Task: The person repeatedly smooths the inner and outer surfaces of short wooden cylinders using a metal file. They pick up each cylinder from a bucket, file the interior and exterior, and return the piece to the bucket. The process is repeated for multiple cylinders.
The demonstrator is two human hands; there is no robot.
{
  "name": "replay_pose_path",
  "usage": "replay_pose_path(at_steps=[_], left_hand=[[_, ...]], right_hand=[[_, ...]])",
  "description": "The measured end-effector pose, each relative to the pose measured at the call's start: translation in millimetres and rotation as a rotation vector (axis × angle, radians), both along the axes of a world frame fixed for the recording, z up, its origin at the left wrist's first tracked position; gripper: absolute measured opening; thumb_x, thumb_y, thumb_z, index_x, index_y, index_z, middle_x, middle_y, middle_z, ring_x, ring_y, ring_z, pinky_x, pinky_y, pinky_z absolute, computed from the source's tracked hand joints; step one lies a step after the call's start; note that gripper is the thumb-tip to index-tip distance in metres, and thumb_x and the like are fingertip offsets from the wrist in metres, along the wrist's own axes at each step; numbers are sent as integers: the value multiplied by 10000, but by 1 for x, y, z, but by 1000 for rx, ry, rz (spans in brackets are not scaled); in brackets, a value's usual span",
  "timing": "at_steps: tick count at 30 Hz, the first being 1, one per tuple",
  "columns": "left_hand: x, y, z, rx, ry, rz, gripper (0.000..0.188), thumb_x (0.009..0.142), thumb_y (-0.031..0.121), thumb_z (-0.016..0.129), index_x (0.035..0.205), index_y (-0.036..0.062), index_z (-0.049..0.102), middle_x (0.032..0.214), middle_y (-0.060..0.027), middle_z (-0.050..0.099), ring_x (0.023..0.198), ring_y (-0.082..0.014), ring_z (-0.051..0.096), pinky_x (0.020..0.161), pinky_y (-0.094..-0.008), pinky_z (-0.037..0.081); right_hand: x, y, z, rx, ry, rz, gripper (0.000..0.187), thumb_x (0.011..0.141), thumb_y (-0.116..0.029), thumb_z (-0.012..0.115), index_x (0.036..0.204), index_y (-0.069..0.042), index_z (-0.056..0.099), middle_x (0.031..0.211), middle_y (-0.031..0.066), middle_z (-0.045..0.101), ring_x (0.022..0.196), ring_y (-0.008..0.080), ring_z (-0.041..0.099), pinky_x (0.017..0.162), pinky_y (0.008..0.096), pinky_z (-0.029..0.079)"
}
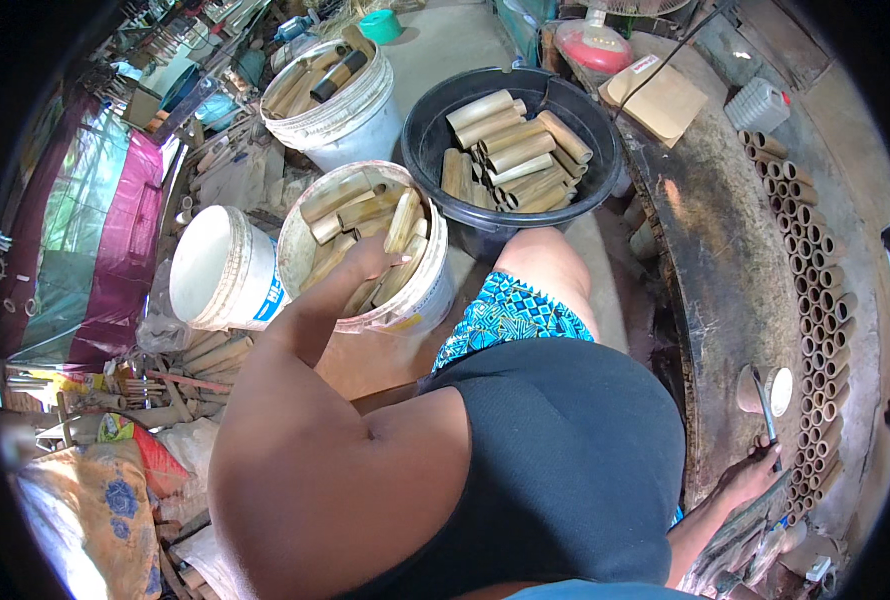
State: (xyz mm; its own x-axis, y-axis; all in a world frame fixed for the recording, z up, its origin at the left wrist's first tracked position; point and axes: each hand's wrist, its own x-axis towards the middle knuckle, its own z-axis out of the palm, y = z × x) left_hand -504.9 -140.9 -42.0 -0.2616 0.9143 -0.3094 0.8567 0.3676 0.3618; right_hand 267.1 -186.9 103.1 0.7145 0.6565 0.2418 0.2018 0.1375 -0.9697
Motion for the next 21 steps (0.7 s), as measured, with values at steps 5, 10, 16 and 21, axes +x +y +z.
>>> replay_pose_path(at_steps=[5, 10, 16, 21], left_hand=[[10, -7, 10, -70, 117, 83, 698, 887, 521, 668, 1316, -13, 534, 1202, -296, 648, 1105, -463, 625, 965, -508, 481], [18, -17, -6, 22, 238, 132, 579, 907, 506, 641, 1237, 31, 609, 1230, -229, 638, 1193, -434, 540, 1041, -506, 425], [6, -10, 3, 1, 122, 227, 578, 870, 457, 698, 1250, 36, 587, 1258, -215, 637, 1203, -419, 557, 1021, -521, 441], [46, 44, 17, 429, 190, 221, 558, 842, 400, 733, 1236, 37, 580, 1255, -197, 604, 1218, -403, 516, 1062, -487, 399]], right_hand=[[-4, -5, 3, 5, -107, -21, 352, 1035, -293, 575, 969, 34, 689, 806, 59, 653, 723, 133, 519, 706, 283, 375], [-4, -9, 7, -31, -66, 6, 354, 1043, -285, 566, 1023, 47, 688, 824, 55, 658, 727, 127, 524, 702, 283, 394], [3, 0, 1, 36, -25, 23, 345, 1041, -254, 576, 1180, 51, 658, 864, 61, 667, 745, 124, 555, 690, 279, 415], [10, 6, -11, 93, 1, 66, 306, 1042, -250, 576, 1130, 36, 640, 870, 78, 674, 753, 140, 580, 668, 281, 426]])
